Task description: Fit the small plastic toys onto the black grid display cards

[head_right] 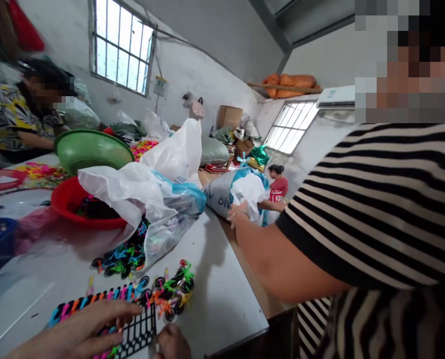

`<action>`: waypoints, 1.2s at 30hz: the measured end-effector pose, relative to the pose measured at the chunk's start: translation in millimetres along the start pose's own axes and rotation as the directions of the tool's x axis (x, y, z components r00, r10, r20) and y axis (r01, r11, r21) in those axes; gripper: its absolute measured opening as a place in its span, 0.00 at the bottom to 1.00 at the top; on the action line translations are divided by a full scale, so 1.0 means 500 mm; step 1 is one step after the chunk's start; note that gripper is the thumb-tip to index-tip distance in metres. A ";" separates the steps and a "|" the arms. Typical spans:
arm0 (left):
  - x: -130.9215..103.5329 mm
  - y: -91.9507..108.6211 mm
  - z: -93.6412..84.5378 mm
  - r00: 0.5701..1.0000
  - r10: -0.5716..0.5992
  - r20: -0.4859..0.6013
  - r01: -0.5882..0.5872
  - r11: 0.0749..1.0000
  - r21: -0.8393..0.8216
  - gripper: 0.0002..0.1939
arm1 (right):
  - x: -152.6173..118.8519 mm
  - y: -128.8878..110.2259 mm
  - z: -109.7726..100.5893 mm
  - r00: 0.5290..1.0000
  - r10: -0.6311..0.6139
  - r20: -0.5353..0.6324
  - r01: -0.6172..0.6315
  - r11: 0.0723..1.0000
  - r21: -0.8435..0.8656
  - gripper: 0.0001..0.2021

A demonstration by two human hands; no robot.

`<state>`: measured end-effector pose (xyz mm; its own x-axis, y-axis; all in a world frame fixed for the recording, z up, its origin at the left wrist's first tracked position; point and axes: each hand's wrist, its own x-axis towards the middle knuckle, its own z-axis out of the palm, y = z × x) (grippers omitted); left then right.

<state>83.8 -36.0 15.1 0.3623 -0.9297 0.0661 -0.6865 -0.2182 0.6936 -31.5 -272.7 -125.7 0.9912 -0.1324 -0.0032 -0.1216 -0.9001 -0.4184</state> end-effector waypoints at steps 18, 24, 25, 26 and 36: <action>-0.071 -0.011 0.055 0.881 -0.039 -0.471 0.159 0.963 0.218 0.16 | 0.060 0.010 -0.166 0.943 -0.016 -0.331 0.010 1.000 -0.019 0.15; -0.031 0.028 0.167 0.944 0.077 -0.321 0.109 0.845 0.524 0.13 | 0.206 -0.033 -0.171 0.969 -0.126 -0.211 0.098 0.986 -0.139 0.17; -0.032 0.029 0.174 0.955 0.057 -0.291 0.115 0.832 0.542 0.13 | 0.225 -0.033 -0.171 0.977 -0.147 -0.155 0.122 0.980 -0.160 0.16; -0.035 0.027 0.176 0.964 0.040 -0.262 0.116 0.825 0.552 0.13 | 0.241 -0.031 -0.172 0.982 -0.166 -0.095 0.147 0.973 -0.179 0.16; -0.020 -0.091 0.213 0.983 0.067 -0.172 0.058 0.775 0.630 0.12 | 0.234 -0.010 -0.216 0.943 -0.306 -0.132 0.233 0.888 -0.395 0.12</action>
<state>44.1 -48.7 -93.6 0.4188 -0.8771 0.2351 -0.9079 -0.4095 0.0894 79.2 -328.7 -25.8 0.9649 0.0961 0.2446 0.1025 -0.9946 -0.0135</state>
